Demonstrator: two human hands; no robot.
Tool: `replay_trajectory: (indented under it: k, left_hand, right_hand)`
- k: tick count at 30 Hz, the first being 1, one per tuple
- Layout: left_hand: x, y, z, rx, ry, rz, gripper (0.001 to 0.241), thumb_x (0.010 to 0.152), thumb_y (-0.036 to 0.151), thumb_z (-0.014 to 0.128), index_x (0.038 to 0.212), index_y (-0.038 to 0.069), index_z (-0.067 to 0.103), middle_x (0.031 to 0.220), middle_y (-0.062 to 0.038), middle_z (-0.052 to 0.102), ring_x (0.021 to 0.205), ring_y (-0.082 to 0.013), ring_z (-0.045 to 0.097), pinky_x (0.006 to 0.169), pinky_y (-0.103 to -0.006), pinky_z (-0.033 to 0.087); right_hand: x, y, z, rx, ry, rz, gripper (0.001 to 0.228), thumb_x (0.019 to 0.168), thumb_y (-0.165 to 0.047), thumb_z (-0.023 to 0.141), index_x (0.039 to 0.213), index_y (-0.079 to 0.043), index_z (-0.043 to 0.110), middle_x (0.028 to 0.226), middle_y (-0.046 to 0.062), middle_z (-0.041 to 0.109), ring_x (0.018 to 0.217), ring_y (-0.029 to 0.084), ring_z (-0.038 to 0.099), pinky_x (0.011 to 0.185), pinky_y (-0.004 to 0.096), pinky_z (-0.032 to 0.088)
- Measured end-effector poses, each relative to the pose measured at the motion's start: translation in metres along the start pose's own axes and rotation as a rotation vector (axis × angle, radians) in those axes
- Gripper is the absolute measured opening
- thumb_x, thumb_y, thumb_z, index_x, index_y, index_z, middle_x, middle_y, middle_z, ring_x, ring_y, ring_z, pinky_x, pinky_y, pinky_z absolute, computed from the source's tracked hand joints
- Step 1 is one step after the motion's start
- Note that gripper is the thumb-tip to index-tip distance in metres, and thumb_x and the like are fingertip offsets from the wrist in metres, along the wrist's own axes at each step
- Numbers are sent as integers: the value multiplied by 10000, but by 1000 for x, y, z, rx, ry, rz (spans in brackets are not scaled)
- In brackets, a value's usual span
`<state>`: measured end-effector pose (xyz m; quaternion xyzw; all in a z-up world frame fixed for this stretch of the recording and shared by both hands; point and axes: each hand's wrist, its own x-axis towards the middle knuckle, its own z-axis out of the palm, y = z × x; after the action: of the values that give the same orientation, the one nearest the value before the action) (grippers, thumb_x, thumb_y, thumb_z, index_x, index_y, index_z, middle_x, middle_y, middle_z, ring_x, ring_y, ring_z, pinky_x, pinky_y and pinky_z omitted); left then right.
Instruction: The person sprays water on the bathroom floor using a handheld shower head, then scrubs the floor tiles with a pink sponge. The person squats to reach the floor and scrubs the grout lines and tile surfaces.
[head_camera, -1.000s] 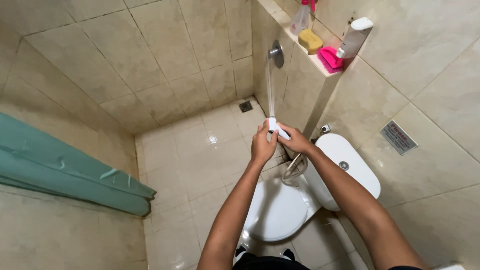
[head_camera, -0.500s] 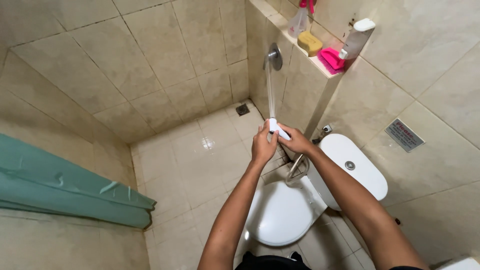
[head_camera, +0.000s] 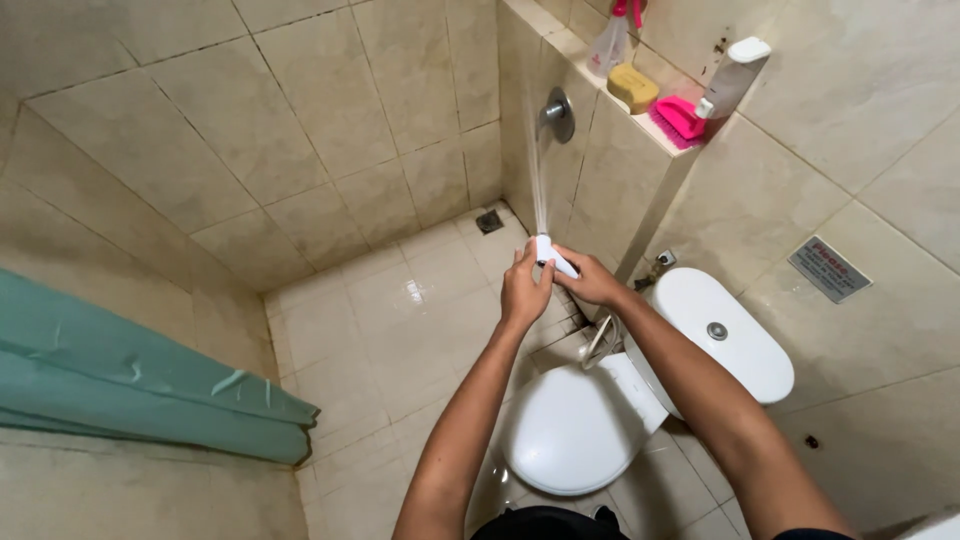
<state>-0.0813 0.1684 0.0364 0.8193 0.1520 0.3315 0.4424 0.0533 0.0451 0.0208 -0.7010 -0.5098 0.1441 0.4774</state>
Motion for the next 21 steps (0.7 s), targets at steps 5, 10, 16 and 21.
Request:
replay_trajectory:
  k: [5, 10, 16, 21]
  left_hand:
    - [2, -12, -4, 2, 10, 42, 546, 958, 263, 685, 1426, 4, 577, 1390, -263, 621, 1381, -492, 480, 1080, -467, 478]
    - [0, -10, -12, 5, 5, 26, 573, 955, 279, 685, 1441, 2, 563, 1358, -274, 615, 1372, -490, 499, 1067, -465, 487]
    - [1, -12, -14, 11, 15, 54, 560, 958, 264, 686, 1429, -12, 560, 1389, -271, 606, 1359, -498, 497, 1073, -465, 477]
    - [-1, -11, -17, -19, 13, 65, 537, 958, 249, 680, 1417, -12, 580, 1405, -262, 604, 1373, -498, 487, 1090, -456, 473]
  right_hand:
    - [5, 0, 8, 5, 19, 12, 610, 960, -230, 692, 1511, -61, 492, 1298, 110, 706, 1114, 140, 632, 987, 330, 501]
    - [5, -15, 12, -19, 13, 28, 595, 967, -233, 688, 1507, -66, 502, 1286, 116, 717, 1108, 149, 644, 989, 329, 501]
    - [6, -3, 15, -70, 27, 44, 604, 950, -227, 694, 1503, -73, 506, 1253, 116, 726, 1086, 147, 656, 974, 326, 513]
    - [4, -15, 16, -27, 33, -2, 581, 962, -226, 688, 1493, -67, 512, 1268, 111, 721, 1104, 137, 646, 977, 325, 507]
